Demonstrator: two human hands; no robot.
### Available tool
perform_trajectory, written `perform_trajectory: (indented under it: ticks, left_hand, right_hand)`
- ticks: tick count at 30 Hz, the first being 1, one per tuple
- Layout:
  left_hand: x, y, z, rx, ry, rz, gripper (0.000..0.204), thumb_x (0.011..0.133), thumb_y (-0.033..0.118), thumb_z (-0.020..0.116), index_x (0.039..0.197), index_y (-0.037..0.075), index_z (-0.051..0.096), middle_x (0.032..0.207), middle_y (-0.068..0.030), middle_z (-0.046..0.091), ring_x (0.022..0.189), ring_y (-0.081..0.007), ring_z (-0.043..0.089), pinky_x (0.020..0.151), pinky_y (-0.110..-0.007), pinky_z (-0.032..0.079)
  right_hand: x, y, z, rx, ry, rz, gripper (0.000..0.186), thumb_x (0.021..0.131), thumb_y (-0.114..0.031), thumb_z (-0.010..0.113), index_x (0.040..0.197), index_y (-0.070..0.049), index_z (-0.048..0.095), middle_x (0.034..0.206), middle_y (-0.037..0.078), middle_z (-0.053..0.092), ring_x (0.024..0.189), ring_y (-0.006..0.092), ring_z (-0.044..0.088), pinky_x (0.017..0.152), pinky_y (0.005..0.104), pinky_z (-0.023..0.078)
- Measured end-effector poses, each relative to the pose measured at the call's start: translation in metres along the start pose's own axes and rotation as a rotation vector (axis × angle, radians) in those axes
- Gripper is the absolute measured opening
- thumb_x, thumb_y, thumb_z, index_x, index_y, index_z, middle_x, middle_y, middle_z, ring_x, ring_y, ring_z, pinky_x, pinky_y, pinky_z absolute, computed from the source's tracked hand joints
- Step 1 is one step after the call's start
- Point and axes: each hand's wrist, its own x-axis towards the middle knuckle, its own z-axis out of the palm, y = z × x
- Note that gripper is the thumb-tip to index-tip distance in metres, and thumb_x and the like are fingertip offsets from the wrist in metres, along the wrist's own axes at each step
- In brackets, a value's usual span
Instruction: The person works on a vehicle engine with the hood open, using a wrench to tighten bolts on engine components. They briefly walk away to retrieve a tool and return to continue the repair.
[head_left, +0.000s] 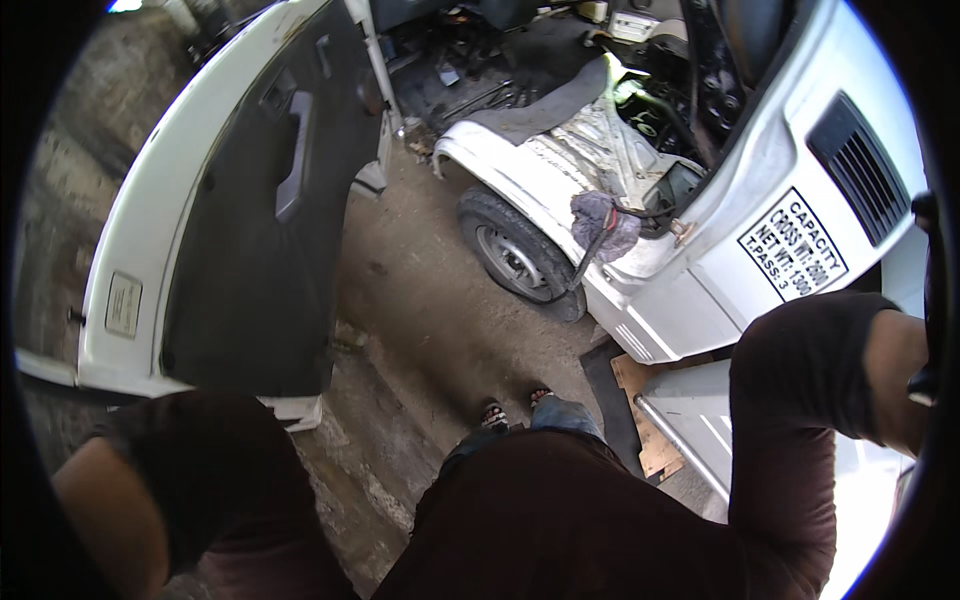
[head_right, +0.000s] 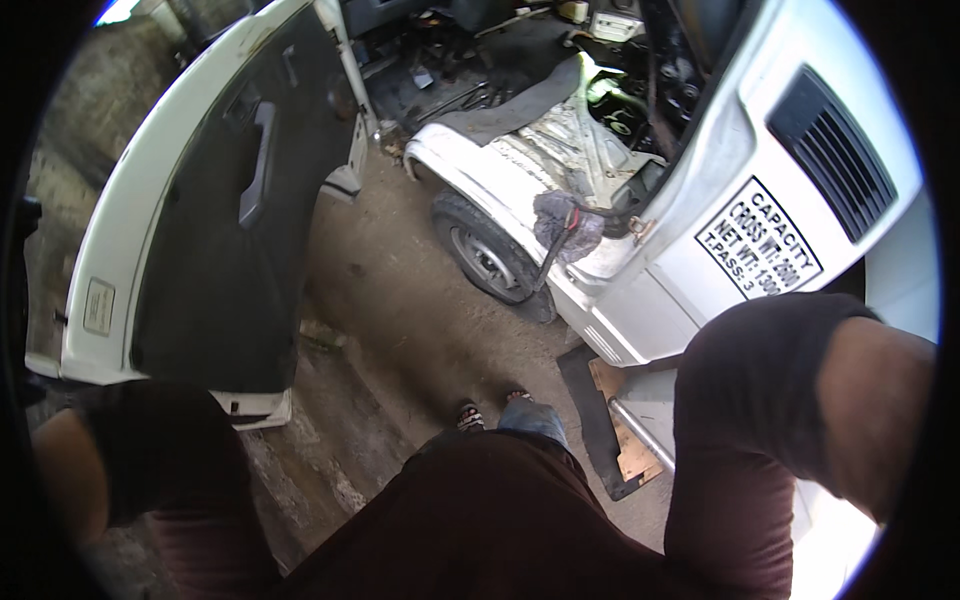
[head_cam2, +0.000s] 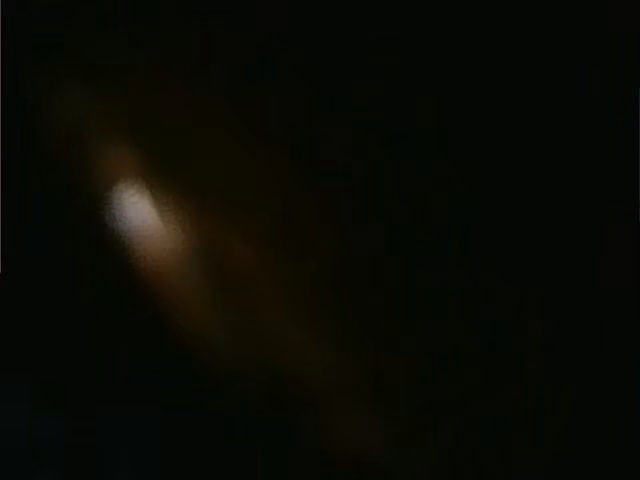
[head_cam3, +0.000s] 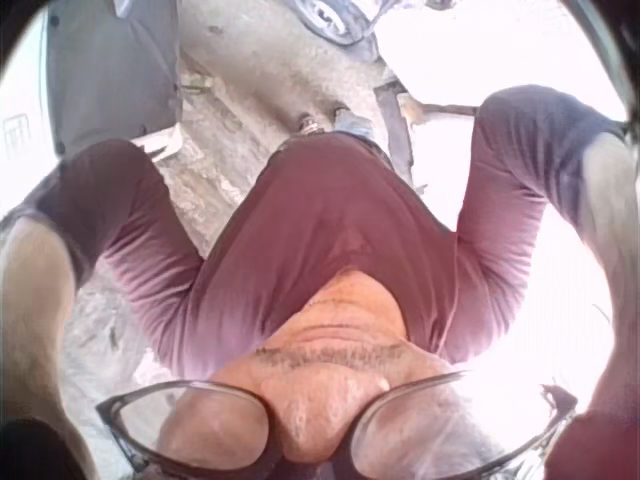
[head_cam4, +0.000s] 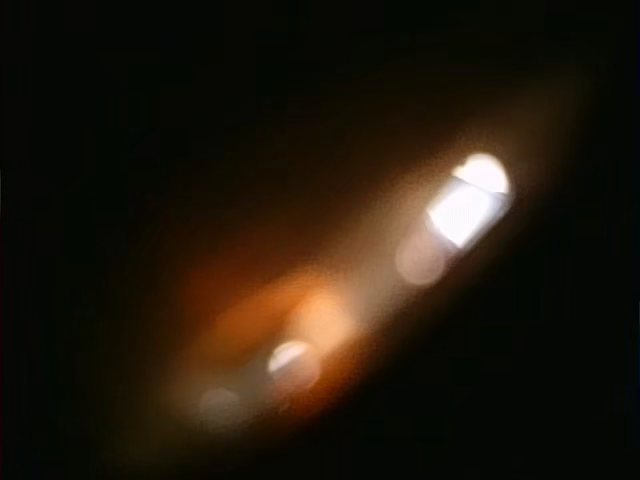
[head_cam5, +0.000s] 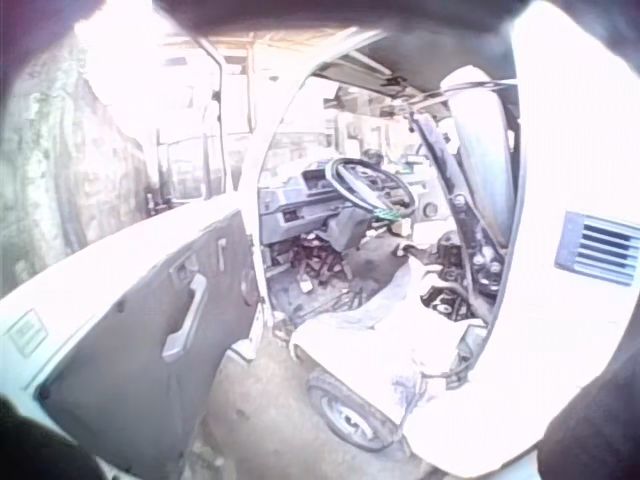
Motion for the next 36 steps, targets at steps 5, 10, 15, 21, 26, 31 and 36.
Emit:
perform_trajectory:
  ticks: [5, 10, 15, 21, 26, 31, 36]
  left_hand:
    - [0.004, 0.025, 0.008, 0.055, 0.002, -0.061, 0.056, 0.096, 0.046, 0.065, 0.133, 0.004, 0.059, 0.127, -0.019, 0.056, 0.114, -0.0304, 0.053, 0.099, -0.044, 0.045]
    - [0.017, 0.045, 0.008, 0.145, -0.033, -0.205, 0.058, 0.097, 0.047, 0.063, 0.135, 0.004, 0.057, 0.13, -0.0198, 0.054, 0.117, -0.0314, 0.052, 0.101, -0.045, 0.044]
    - [0.026, 0.053, 0.021, 0.222, -0.022, -0.268, 0.06, 0.097, 0.047, 0.062, 0.138, 0.004, 0.054, 0.134, -0.0205, 0.052, 0.121, -0.0323, 0.05, 0.104, -0.045, 0.042]
    - [0.038, 0.082, 0.035, 0.316, -0.019, -0.428, 0.063, 0.098, 0.048, 0.06, 0.141, 0.003, 0.052, 0.138, -0.0214, 0.05, 0.125, -0.0335, 0.048, 0.107, -0.046, 0.04]
    - [0.036, 0.112, 0.037, 0.384, -0.002, -0.522, 0.065, 0.099, 0.049, 0.059, 0.143, 0.003, 0.049, 0.141, -0.0221, 0.048, 0.129, -0.0344, 0.046, 0.109, -0.047, 0.038]
    - [0.031, 0.145, 0.032, 0.453, 0.0, -0.6, 0.067, 0.099, 0.05, 0.057, 0.145, 0.003, 0.047, 0.144, -0.0228, 0.047, 0.132, -0.0354, 0.044, 0.111, -0.048, 0.036]
    - [0.021, 0.18, 0.023, 0.504, 0.005, -0.658, 0.069, 0.1, 0.05, 0.056, 0.148, 0.002, 0.045, 0.148, -0.0235, 0.045, 0.136, -0.0364, 0.043, 0.114, -0.049, 0.035]
  right_hand:
    - [0.0, 0.017, -0.004, 0.08, -0.027, -0.022, 0.021, 0.097, -0.024, 0.064, 0.099, -0.004, 0.07, 0.087, 0.006, 0.064, 0.073, 0.0173, 0.06, 0.068, 0.0315, 0.047]
    - [-0.005, 0.057, 0.009, 0.234, 0.009, -0.008, 0.023, 0.098, -0.026, 0.062, 0.1, -0.004, 0.07, 0.089, 0.006, 0.066, 0.075, 0.0173, 0.061, 0.07, 0.0311, 0.047]
    - [-0.012, 0.083, 0.006, 0.327, 0.023, -0.022, 0.025, 0.1, -0.027, 0.06, 0.101, -0.004, 0.07, 0.091, 0.006, 0.067, 0.077, 0.0173, 0.062, 0.071, 0.0307, 0.048]
    - [-0.011, 0.109, 0.027, 0.475, 0.022, -0.037, 0.028, 0.101, -0.029, 0.057, 0.103, -0.005, 0.07, 0.094, 0.007, 0.068, 0.079, 0.0173, 0.064, 0.074, 0.0302, 0.05]
    - [-0.005, 0.111, 0.051, 0.563, -0.011, -0.066, 0.03, 0.103, -0.03, 0.055, 0.105, -0.005, 0.07, 0.096, 0.007, 0.069, 0.08, 0.0172, 0.065, 0.075, 0.0298, 0.051]
    - [0.005, 0.1, 0.077, 0.635, -0.021, -0.111, 0.032, 0.104, -0.032, 0.053, 0.106, -0.005, 0.07, 0.098, 0.007, 0.071, 0.082, 0.0172, 0.066, 0.077, 0.0293, 0.051]
    - [0.022, 0.075, 0.099, 0.671, -0.015, -0.187, 0.034, 0.106, -0.033, 0.05, 0.108, -0.005, 0.07, 0.1, 0.008, 0.072, 0.084, 0.0172, 0.067, 0.079, 0.0289, 0.052]
